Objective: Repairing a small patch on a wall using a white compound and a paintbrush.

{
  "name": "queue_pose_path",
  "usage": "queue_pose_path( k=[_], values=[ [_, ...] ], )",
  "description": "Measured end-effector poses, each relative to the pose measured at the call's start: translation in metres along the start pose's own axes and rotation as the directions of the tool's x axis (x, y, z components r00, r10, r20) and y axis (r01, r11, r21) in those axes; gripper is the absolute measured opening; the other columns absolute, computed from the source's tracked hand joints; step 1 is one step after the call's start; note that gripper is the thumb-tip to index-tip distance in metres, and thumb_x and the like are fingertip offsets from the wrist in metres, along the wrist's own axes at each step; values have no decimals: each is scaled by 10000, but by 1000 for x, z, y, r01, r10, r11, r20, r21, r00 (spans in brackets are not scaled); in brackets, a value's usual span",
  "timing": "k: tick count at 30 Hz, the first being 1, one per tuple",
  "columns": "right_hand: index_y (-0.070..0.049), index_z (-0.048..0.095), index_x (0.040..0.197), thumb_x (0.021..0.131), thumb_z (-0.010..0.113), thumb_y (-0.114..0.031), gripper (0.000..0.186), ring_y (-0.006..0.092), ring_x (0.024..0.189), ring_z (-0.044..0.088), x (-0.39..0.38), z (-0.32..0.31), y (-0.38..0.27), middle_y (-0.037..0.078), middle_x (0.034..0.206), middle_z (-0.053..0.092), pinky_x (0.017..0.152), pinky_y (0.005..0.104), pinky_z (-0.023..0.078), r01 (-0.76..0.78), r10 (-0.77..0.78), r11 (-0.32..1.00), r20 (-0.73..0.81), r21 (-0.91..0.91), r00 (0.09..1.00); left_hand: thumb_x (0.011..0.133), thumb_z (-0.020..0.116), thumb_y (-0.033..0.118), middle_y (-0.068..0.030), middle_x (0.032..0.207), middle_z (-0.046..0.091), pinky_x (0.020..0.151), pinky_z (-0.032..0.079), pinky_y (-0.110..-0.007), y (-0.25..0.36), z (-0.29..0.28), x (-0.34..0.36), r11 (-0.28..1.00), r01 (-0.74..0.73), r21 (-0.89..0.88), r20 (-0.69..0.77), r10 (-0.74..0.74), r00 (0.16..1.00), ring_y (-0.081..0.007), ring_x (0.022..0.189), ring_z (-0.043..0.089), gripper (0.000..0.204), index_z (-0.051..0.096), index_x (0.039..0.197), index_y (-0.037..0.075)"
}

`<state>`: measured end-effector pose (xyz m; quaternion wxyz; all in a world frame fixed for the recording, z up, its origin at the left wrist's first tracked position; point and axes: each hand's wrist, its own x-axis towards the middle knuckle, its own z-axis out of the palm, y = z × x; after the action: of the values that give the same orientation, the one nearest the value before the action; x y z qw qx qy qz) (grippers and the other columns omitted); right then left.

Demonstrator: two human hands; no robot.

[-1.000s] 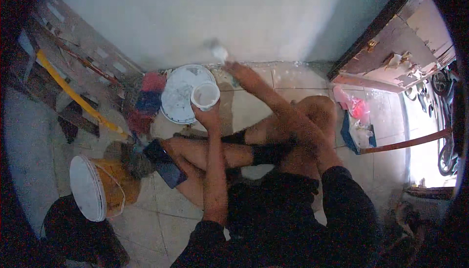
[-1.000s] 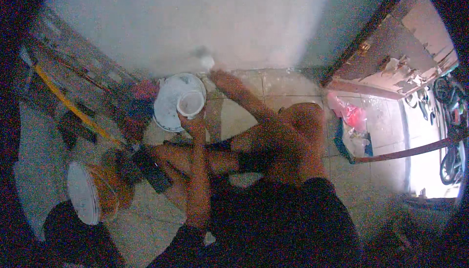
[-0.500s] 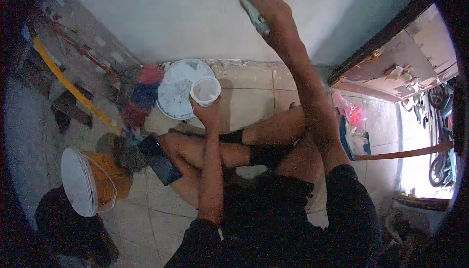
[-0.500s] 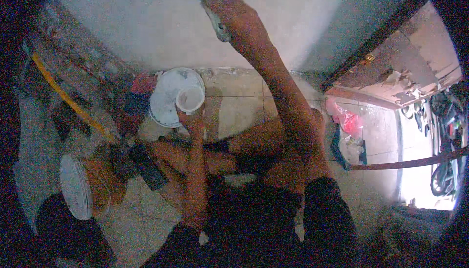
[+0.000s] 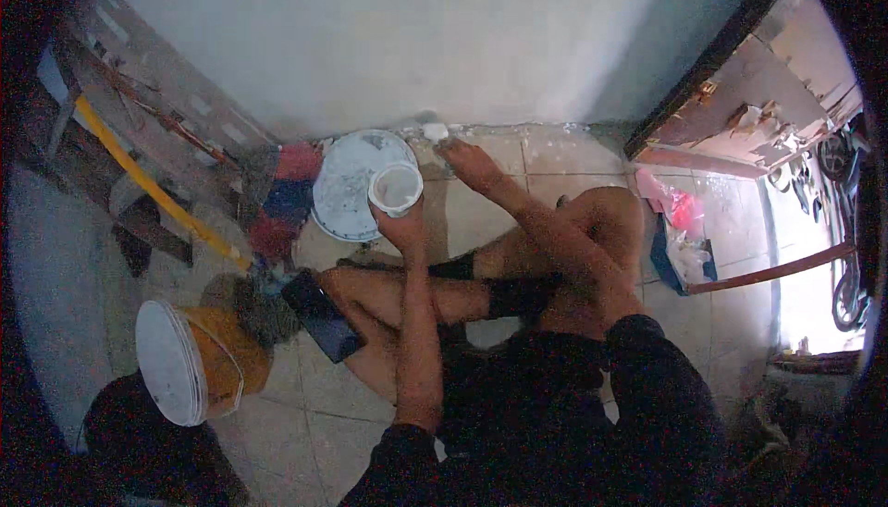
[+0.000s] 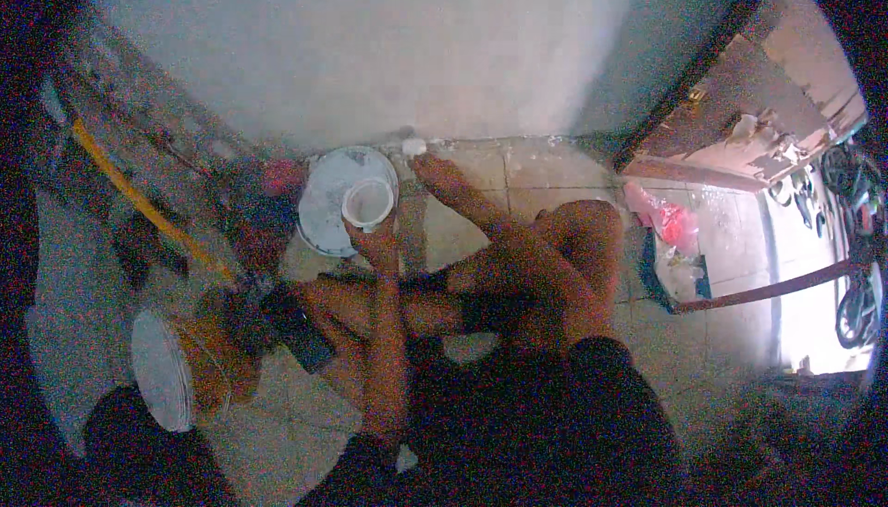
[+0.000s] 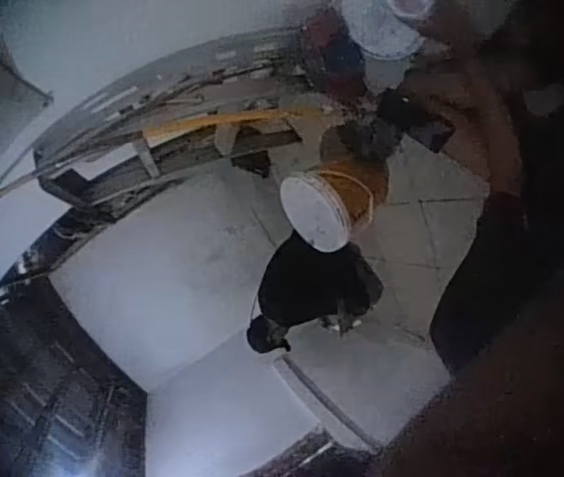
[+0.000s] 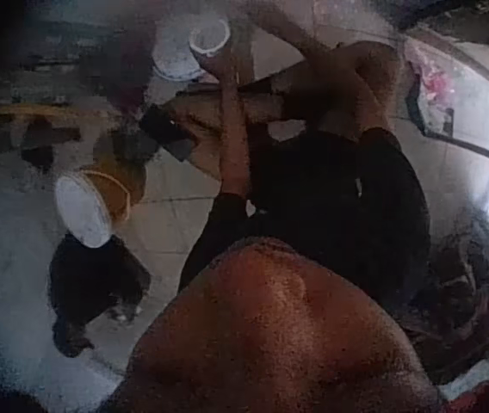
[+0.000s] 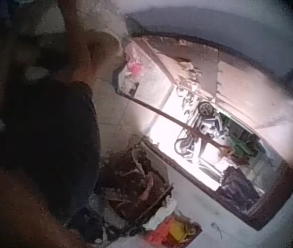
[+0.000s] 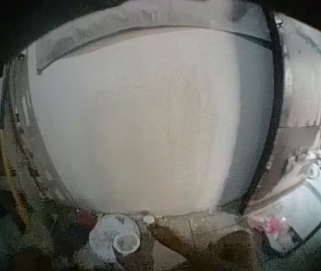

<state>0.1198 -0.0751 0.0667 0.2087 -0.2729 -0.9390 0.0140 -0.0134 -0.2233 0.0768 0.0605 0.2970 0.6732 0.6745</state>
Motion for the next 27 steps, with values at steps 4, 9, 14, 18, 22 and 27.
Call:
queue_pose_path(
  k=[4,9,14,18,22,27],
  values=[
    [-75,532,1334,897,583,-83,440,337,1071,624,36,-73,-6,184,1186,628,927,416,520,17,18,975,-158,222,987,581,914,130,-178,1250,590,996,447,-415,-29,-8,3,993,-47,110,-36,52,998,-316,1139,580,854,494,1309,-20],
    [-69,629,1231,889,642,-56,343,300,1086,640,38,-238,5,145,1181,661,950,369,505,87,-80,996,-549,-14,832,613,906,128,-170,1263,578,1002,449,-413,4,0,-3,990,0,141,-28,4,1000,-310,1154,570,809,500,1298,-16],
    [-74,629,1212,863,645,-34,352,313,1047,649,28,-288,7,164,1193,657,914,396,514,54,-69,998,-668,-42,741,634,887,99,-162,1256,583,1007,440,-414,24,-1,0,999,45,-21,31,-44,999,-301,1158,567,758,511,1285,1],
    [-92,506,1370,816,544,66,578,324,1128,598,8,-177,14,183,1355,543,948,393,505,-93,111,993,-302,73,947,649,875,86,-164,1237,595,993,449,-427,-25,-28,12,996,-82,-45,1,82,997,-308,1143,578,736,514,1285,5],
    [-126,469,1410,876,507,47,563,345,1181,562,-59,-102,43,153,1392,519,998,432,480,-122,136,984,-98,133,986,652,876,91,-163,1228,600,994,447,-429,25,-3,-4,999,-35,18,61,34,998,-314,1146,578,730,522,1285,10],
    [-129,500,1380,893,542,2,507,316,1183,567,-70,-73,55,158,1346,551,1015,419,473,-163,163,979,5,121,987,645,880,91,-160,1239,598,1000,447,-419,-9,3,-10,995,-84,59,35,82,996,-308,1145,580,731,530,1281,6]
  ],
)
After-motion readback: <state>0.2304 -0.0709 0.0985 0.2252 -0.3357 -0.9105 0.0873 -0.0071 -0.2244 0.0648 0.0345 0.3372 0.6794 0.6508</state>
